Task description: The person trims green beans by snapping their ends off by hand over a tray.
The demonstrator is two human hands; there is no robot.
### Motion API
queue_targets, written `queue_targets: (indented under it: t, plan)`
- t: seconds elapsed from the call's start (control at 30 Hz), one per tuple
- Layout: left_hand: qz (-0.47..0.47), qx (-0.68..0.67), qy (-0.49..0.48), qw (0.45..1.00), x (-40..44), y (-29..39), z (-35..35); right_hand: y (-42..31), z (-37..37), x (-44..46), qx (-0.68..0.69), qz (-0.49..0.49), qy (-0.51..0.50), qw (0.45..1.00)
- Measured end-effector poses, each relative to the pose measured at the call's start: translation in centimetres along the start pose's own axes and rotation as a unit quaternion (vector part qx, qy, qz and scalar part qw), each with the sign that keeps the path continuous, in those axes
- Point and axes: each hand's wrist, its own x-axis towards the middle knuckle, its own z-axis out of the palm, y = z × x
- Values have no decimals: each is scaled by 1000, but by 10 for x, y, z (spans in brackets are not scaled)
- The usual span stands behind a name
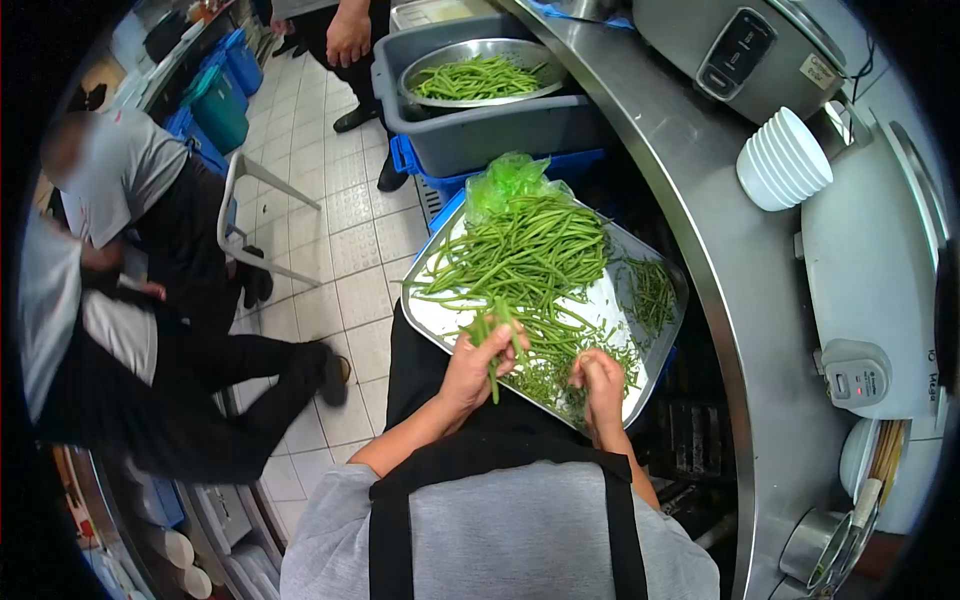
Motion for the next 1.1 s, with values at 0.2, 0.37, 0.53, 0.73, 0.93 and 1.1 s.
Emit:
queue_targets:
  t: [0.2,0.37,0.53,0.73,0.93,1.1]
  plan:
    - [137,82,33,987,37,69,-10,7,-48,-1,-244,-40,23,969]
    - [214,71,60,972,85,134,20,-14,-46,-18,-347,-144,66,924]
    - [172,149,50,972,203,196,33,-25,-41,-35,-357,-116,63,925]
    - [113,222,191,950,296,256,42,-32,-43,-44,-363,-119,66,922]
    - [490,462,185,716,233,193,-33,-29,-62,-40,-469,-98,38,877]
    - [369,521,342,689,52,81,-151,-51,-45,7,-608,-168,-60,774]
